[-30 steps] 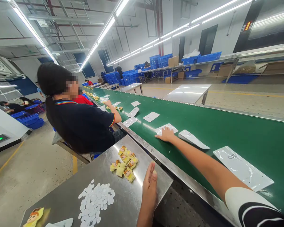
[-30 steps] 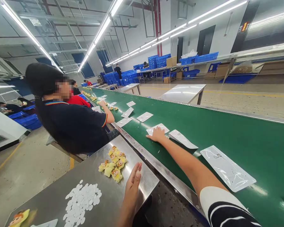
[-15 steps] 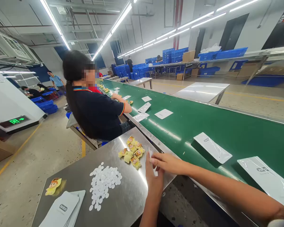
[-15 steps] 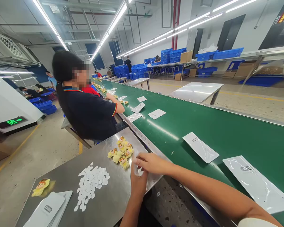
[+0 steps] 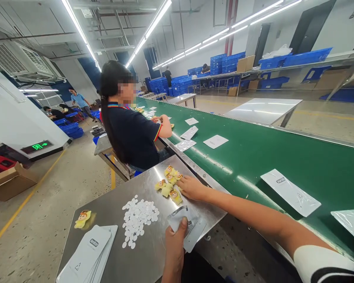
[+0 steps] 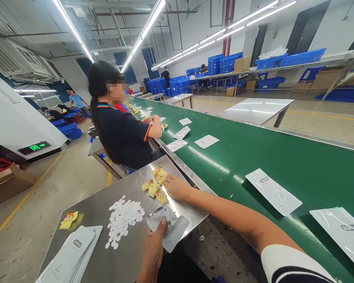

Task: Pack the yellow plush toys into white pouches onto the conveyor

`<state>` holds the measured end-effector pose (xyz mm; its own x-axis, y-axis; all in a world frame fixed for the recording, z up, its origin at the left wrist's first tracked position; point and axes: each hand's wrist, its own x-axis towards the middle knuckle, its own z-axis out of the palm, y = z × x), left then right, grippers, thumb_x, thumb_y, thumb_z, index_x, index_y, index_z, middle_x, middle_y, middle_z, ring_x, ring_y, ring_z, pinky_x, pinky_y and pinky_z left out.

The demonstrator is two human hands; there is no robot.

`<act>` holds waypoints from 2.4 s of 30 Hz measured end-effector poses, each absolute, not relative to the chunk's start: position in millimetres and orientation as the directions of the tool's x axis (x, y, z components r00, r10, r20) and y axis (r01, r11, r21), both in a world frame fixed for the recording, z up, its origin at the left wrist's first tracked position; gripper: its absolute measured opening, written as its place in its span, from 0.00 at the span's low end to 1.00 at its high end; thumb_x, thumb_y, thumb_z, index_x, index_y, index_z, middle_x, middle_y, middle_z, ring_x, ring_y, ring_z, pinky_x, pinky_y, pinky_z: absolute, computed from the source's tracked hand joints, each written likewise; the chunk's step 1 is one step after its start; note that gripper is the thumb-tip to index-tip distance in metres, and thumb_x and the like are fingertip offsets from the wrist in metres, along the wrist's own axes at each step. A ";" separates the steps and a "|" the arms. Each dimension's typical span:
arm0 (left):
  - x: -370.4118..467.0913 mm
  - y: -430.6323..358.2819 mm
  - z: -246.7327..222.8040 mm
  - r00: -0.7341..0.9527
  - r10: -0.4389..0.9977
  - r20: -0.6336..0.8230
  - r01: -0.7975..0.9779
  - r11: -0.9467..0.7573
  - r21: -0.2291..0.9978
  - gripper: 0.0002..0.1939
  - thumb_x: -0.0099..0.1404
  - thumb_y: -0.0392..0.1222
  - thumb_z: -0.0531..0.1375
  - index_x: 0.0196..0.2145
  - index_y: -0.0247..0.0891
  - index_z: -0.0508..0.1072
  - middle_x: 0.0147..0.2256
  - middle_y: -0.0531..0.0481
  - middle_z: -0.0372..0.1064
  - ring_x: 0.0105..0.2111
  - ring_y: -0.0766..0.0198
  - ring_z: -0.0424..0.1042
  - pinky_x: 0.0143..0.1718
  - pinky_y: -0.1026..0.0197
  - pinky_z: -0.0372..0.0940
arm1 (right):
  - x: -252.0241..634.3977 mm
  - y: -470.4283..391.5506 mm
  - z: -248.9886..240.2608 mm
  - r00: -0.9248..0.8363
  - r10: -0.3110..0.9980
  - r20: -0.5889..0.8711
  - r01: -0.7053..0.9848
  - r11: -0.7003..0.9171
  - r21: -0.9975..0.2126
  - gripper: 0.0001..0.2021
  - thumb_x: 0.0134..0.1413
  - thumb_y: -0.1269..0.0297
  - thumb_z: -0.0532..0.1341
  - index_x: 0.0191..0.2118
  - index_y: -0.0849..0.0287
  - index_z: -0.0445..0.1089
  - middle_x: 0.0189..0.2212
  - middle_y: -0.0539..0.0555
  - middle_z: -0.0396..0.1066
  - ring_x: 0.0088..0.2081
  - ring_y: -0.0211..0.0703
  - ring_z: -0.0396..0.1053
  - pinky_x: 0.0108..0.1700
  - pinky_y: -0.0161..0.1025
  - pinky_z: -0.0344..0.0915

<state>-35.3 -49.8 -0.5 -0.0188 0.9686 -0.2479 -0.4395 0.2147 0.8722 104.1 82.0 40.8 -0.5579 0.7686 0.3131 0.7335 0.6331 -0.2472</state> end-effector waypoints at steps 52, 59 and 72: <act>49.7 -21.4 12.1 0.067 0.969 0.237 0.040 -0.240 0.970 0.52 0.41 0.32 0.69 0.63 0.39 0.52 0.66 0.43 0.42 0.65 0.51 0.42 0.64 0.54 0.40 | 188.3 10.3 73.0 -0.166 0.960 0.227 0.799 0.266 -0.540 0.21 0.62 0.51 0.49 0.28 0.59 0.68 0.28 0.52 0.70 0.30 0.38 0.67 0.30 0.34 0.60; 11.5 -21.4 -6.0 -0.213 0.977 0.007 -0.153 -0.040 0.987 0.25 0.60 0.52 0.60 0.51 0.36 0.69 0.49 0.40 0.71 0.55 0.49 0.64 0.58 0.50 0.55 | 140.1 58.8 86.7 -0.356 0.929 0.102 0.683 0.333 -0.650 0.24 0.62 0.47 0.46 0.36 0.58 0.73 0.32 0.52 0.73 0.34 0.39 0.70 0.36 0.34 0.64; -41.5 -34.9 7.0 -0.080 0.995 -0.066 -0.462 0.022 0.887 0.24 0.51 0.53 0.67 0.43 0.35 0.75 0.38 0.44 0.76 0.42 0.54 0.73 0.47 0.55 0.66 | 114.0 101.1 60.0 -0.192 0.954 0.229 0.678 0.298 -0.672 0.21 0.56 0.49 0.57 0.47 0.59 0.63 0.31 0.52 0.69 0.30 0.40 0.69 0.31 0.36 0.66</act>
